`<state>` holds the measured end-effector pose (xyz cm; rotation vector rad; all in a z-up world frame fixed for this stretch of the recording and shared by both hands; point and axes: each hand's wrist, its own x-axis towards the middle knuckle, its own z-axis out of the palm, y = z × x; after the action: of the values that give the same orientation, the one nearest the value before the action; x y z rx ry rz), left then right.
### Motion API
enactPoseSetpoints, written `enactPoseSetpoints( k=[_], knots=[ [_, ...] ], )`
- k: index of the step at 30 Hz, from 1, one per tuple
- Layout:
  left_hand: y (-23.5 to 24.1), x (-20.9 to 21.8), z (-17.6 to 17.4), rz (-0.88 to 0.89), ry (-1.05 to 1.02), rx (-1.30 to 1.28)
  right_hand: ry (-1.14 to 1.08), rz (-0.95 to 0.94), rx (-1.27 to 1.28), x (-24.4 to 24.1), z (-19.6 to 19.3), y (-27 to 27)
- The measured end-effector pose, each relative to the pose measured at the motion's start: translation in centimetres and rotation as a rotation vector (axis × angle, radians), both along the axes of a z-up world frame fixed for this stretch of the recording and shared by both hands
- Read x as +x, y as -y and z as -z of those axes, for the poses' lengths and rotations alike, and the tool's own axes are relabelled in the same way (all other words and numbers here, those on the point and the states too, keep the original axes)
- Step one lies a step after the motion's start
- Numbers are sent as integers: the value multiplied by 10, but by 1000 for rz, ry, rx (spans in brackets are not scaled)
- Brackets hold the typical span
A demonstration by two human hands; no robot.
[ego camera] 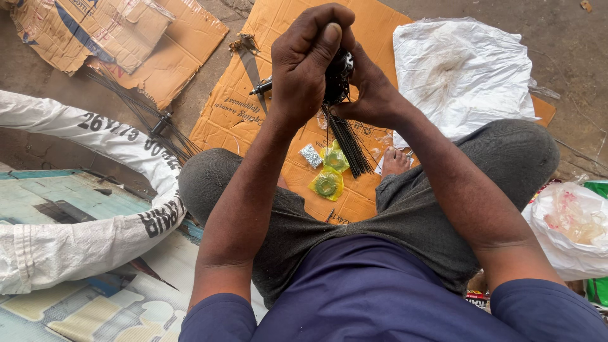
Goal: The person inserts multiple bicycle spokes into the hub flange, arranging them by hand. The person holds the hub and aligns the spoke ends into the holes, then adjusts the bundle of spokes.
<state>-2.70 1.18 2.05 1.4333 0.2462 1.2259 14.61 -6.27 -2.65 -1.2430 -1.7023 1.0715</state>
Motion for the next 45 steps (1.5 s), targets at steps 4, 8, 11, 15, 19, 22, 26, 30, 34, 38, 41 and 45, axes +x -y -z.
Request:
enactPoseSetpoints(
  k=[4, 8, 11, 15, 19, 22, 26, 30, 34, 38, 41, 45],
  knots=[
    [-4, -7, -8, 102, 38, -74, -17, -6, 18, -1, -2, 3],
    [-4, -10, -12, 83, 16, -46, 31, 9, 109, -4, -3, 0],
    [-3, -6, -12, 52, 28, -62, 42, -13, 58, -5, -4, -3],
    [-2, -3, -7, 39, 32, -86, 144, -21, 3, -1, -2, -3],
    [-5, -5, -8, 38, 13, -43, 141, -27, 80, 4, -7, -5],
    [-5, -7, -8, 35, -2, -21, 155, -31, 94, 5, -9, -3],
    [-4, -7, -9, 21, -15, 23, 127, -26, 102, -1, -8, -1],
    [-1, -6, -11, -29, -96, 53, 112, -29, 85, -6, -7, -2],
    [-4, -9, -15, -29, -57, 40, 126, -26, -43, -12, -9, -3],
    [-8, -14, -17, -7, -12, 17, 104, -18, -31, -14, -9, -3],
    [-8, -16, -19, -14, -5, -1, 60, -63, 10, -13, -10, -4],
    [-10, -17, -18, -43, 3, -34, -39, -38, -140, -9, -15, -7]
  ],
)
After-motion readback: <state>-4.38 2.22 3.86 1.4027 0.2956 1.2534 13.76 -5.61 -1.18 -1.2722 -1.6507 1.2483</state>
